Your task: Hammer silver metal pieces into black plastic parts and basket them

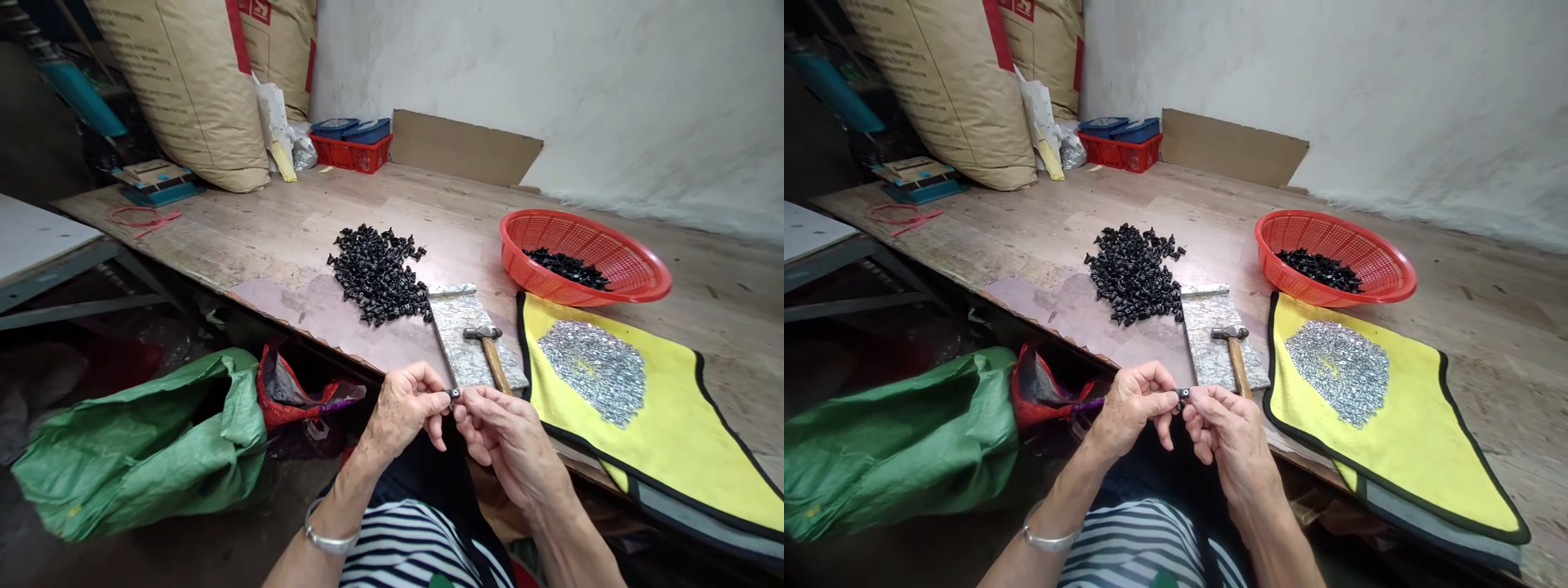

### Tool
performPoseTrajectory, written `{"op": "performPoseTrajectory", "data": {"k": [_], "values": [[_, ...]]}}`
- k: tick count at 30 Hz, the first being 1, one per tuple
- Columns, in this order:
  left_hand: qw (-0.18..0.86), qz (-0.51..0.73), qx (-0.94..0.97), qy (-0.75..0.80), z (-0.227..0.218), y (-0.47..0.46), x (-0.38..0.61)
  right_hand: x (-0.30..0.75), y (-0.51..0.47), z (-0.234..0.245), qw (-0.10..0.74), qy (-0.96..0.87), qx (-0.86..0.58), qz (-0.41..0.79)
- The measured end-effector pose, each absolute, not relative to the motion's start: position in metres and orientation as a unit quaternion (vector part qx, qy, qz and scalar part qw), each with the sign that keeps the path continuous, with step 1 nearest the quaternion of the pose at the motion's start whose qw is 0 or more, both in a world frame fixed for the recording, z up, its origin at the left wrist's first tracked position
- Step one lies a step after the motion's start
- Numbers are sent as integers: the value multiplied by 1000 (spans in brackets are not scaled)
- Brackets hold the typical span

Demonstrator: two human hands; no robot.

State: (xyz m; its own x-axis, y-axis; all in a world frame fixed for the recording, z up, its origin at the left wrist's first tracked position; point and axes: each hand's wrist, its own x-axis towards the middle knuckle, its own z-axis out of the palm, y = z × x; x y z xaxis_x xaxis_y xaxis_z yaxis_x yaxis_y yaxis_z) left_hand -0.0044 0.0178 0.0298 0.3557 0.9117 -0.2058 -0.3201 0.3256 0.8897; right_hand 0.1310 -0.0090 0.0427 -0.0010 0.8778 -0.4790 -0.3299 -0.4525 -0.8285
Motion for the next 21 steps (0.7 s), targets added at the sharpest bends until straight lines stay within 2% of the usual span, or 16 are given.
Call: {"op": "performPoseTrajectory", "data": {"k": [7,9,12,14,16,18,20,21], "values": [[697,437,391,412,24,17,3,153,8,43,406,-337,-577,624],[674,451,390,436,21,21,4,180,32,59,441,-390,-606,536],[605,444,417,512,18,37,5,230,84,94,522,-444,-657,314],[559,431,440,556,15,54,6,259,113,114,528,-429,-689,251],[507,422,477,582,13,74,6,277,124,122,490,-418,-737,205],[417,424,541,594,11,95,7,286,114,114,415,-444,-787,108],[323,404,618,591,10,114,9,289,93,93,251,-521,-816,-20],[286,378,656,587,10,122,10,290,81,79,201,-557,-805,-26]]}}
